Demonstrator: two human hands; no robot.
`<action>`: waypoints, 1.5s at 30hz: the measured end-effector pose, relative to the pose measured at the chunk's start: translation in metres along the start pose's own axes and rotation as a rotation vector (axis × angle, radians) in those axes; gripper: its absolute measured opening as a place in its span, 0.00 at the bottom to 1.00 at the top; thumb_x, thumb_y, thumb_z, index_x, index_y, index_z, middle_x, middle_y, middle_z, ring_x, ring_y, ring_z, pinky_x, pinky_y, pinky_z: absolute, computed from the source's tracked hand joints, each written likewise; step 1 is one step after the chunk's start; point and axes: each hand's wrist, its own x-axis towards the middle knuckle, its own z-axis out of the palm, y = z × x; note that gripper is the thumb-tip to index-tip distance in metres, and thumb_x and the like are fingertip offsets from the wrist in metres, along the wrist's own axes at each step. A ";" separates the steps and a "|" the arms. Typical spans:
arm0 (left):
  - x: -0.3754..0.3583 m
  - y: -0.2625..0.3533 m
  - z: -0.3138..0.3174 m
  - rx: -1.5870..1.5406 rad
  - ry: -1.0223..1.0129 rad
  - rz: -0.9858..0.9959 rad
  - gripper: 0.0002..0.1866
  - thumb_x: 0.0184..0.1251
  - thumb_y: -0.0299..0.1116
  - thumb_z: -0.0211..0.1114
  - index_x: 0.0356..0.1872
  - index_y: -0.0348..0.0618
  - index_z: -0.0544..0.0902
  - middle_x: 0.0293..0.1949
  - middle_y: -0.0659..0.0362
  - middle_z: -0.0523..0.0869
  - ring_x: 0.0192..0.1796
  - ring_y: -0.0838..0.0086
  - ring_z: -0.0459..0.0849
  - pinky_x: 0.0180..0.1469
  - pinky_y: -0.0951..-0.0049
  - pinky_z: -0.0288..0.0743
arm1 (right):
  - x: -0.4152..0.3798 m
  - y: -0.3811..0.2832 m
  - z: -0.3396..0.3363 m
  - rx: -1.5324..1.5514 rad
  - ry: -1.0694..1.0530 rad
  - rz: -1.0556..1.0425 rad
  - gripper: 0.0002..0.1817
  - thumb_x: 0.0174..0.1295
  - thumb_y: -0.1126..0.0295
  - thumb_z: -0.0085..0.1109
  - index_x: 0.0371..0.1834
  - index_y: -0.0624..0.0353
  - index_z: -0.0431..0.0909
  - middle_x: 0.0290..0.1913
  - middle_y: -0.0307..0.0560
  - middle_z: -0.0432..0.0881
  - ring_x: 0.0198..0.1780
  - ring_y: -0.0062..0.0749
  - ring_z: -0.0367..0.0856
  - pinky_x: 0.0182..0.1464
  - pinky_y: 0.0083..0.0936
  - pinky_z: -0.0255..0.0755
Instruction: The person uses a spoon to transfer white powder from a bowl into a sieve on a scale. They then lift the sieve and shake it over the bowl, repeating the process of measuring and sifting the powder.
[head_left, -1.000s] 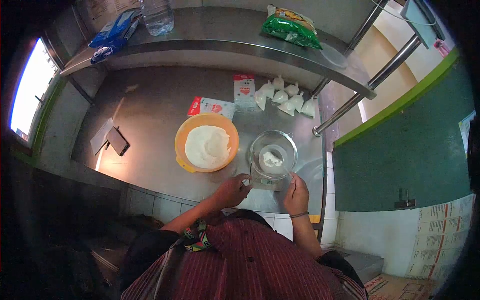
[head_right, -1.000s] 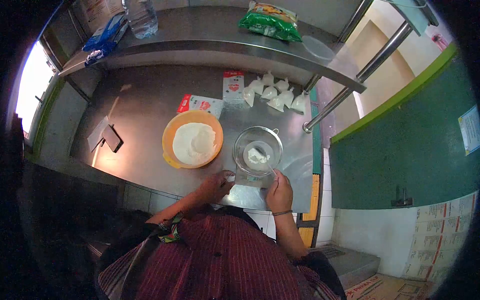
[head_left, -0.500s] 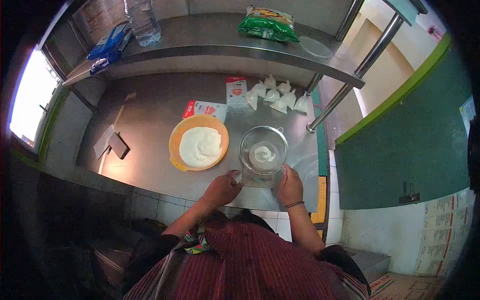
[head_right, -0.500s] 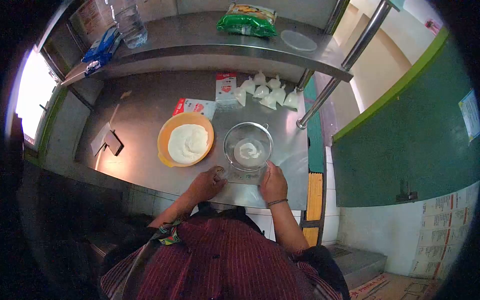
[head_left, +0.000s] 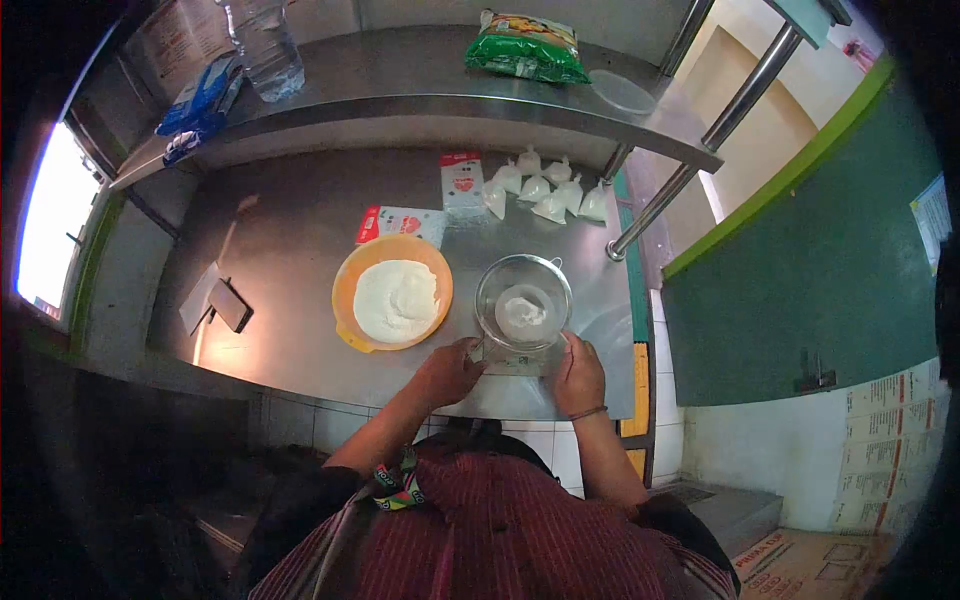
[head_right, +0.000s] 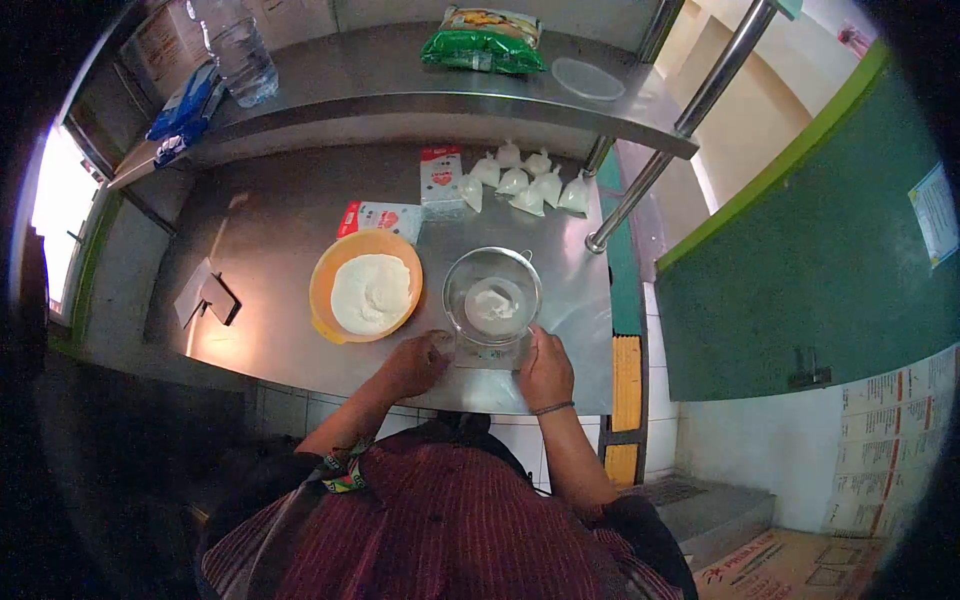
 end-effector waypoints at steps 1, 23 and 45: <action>0.003 -0.005 0.000 -0.007 -0.007 0.005 0.28 0.72 0.38 0.66 0.67 0.32 0.74 0.37 0.40 0.90 0.43 0.48 0.90 0.49 0.52 0.82 | 0.004 -0.001 0.000 -0.010 0.000 0.006 0.17 0.75 0.69 0.45 0.62 0.59 0.77 0.45 0.61 0.82 0.49 0.59 0.82 0.51 0.48 0.77; 0.017 -0.027 -0.014 -0.561 -0.381 -0.146 0.28 0.79 0.37 0.58 0.73 0.33 0.66 0.34 0.55 0.90 0.22 0.73 0.82 0.28 0.69 0.78 | -0.019 -0.022 0.019 -0.112 0.109 0.113 0.17 0.76 0.70 0.46 0.63 0.62 0.75 0.48 0.63 0.81 0.51 0.60 0.81 0.54 0.48 0.76; 0.024 -0.015 -0.014 -0.554 -0.396 -0.099 0.24 0.83 0.46 0.54 0.62 0.33 0.75 0.30 0.53 0.90 0.19 0.75 0.79 0.25 0.70 0.76 | -0.017 -0.013 0.013 -0.112 0.115 0.032 0.18 0.73 0.72 0.48 0.63 0.62 0.75 0.45 0.62 0.80 0.49 0.61 0.81 0.52 0.49 0.75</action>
